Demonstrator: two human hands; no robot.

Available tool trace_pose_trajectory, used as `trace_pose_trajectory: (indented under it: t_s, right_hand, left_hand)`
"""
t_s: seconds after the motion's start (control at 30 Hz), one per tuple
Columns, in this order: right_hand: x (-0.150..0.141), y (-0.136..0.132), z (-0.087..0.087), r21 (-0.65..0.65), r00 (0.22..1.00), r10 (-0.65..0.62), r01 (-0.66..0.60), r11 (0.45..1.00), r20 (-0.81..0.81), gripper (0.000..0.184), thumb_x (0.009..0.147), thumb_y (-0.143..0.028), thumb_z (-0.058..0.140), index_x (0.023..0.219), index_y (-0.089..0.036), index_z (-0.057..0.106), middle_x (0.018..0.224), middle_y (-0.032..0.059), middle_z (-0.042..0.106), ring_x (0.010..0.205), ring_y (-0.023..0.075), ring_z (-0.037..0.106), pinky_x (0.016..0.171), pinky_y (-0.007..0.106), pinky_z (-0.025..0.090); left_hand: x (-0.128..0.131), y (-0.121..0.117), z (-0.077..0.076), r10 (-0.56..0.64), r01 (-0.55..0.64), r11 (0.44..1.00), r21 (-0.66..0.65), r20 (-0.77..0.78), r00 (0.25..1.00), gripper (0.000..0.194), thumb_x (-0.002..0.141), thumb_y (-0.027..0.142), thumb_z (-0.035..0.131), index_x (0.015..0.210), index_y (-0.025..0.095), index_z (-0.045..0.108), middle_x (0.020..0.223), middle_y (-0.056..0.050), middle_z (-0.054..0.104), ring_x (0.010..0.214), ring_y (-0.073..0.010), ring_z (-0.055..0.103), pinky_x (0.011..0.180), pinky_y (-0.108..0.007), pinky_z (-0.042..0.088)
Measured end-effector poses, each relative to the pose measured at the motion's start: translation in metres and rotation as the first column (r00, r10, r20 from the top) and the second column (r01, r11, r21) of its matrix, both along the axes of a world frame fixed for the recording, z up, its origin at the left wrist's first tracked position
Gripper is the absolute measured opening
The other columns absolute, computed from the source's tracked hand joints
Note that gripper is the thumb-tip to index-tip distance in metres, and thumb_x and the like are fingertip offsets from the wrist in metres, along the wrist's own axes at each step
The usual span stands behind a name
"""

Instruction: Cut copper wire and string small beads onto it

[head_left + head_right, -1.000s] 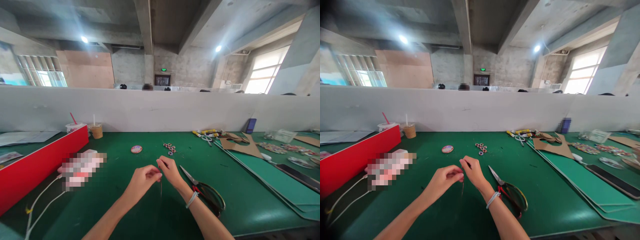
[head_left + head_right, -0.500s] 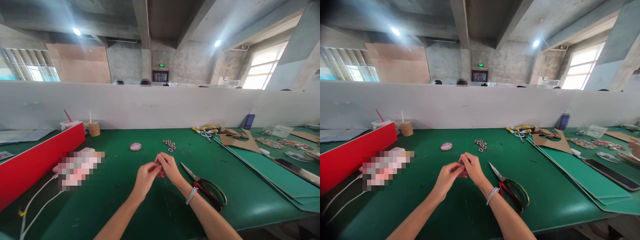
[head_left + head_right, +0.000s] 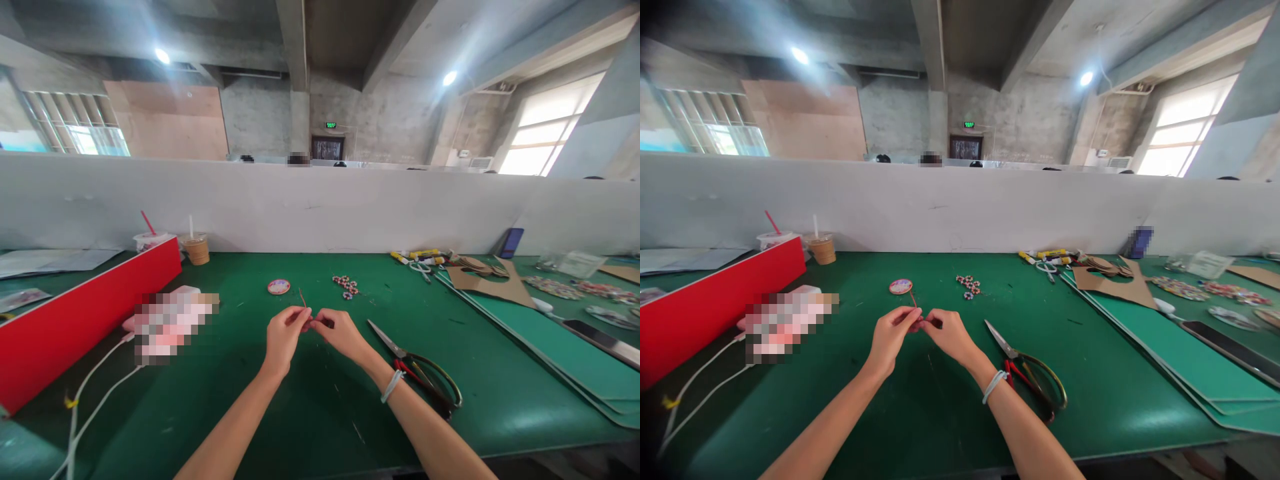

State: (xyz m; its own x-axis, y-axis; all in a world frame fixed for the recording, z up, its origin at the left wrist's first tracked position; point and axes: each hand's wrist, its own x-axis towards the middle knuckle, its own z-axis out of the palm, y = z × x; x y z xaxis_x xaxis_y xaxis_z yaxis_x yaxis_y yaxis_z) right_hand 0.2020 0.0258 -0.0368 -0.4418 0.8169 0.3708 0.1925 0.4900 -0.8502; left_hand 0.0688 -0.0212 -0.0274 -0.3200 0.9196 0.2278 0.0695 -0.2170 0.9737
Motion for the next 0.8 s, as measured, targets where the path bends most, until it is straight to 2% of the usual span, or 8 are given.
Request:
trace_pose_trajectory:
  t_s: [0.2,0.47,0.57,0.7,0.8]
  right_hand:
    - [-0.002,-0.001,-0.006,-0.093,0.995,0.092,-0.094,0.991,-0.033,0.021,0.081,-0.024,0.051,0.061,-0.019,0.053,0.043,-0.0069,0.046,0.042,0.0089,0.042,0.043,0.019,0.029]
    - [-0.003,-0.004,-0.006,-0.136,0.992,0.121,-0.123,0.983,-0.021,0.022,0.083,-0.026,0.049,0.063,-0.019,0.053,0.042,-0.0069,0.046,0.039,0.0084,0.041,0.043,0.019,0.030]
    - [0.001,-0.004,0.002,-0.046,0.999,0.051,-0.051,0.998,-0.011,0.023,0.081,-0.029,0.053,0.062,-0.018,0.055,0.046,-0.0059,0.047,0.043,0.0086,0.042,0.044,0.020,0.030]
    - [0.008,0.001,0.010,0.013,0.983,-0.121,0.124,0.992,-0.141,0.017,0.079,-0.032,0.057,0.072,-0.018,0.061,0.060,-0.0022,0.057,0.051,0.0106,0.049,0.049,0.021,0.036]
    - [0.009,0.004,0.009,0.021,0.976,-0.135,0.140,0.990,-0.169,0.013,0.078,-0.029,0.058,0.079,-0.018,0.064,0.071,0.0015,0.064,0.059,0.0125,0.055,0.052,0.022,0.040]
  left_hand:
    - [0.001,0.001,0.001,0.017,-0.014,0.999,-0.030,0.115,0.993,0.028,0.069,0.041,0.068,0.077,0.014,0.069,0.070,-0.006,0.069,0.069,-0.0202,0.065,0.061,-0.027,0.051]
    - [0.000,0.001,0.000,0.022,-0.020,1.000,-0.020,0.092,0.996,0.025,0.071,0.039,0.067,0.076,0.014,0.069,0.070,-0.005,0.068,0.071,-0.0202,0.064,0.059,-0.025,0.050]
    - [0.001,-0.001,0.000,-0.009,0.009,1.000,-0.014,0.042,0.999,0.022,0.073,0.036,0.065,0.075,0.015,0.069,0.067,-0.003,0.066,0.065,-0.0170,0.061,0.057,-0.024,0.048]
    - [0.008,-0.006,0.000,-0.103,0.102,0.995,-0.017,-0.063,0.993,0.020,0.075,0.034,0.062,0.071,0.015,0.067,0.062,-0.002,0.064,0.058,-0.0150,0.058,0.055,-0.024,0.046]
    - [0.014,-0.008,-0.002,-0.142,0.141,0.990,-0.021,-0.154,0.978,0.022,0.077,0.035,0.059,0.069,0.015,0.066,0.060,-0.001,0.063,0.057,-0.0147,0.057,0.055,-0.024,0.044]
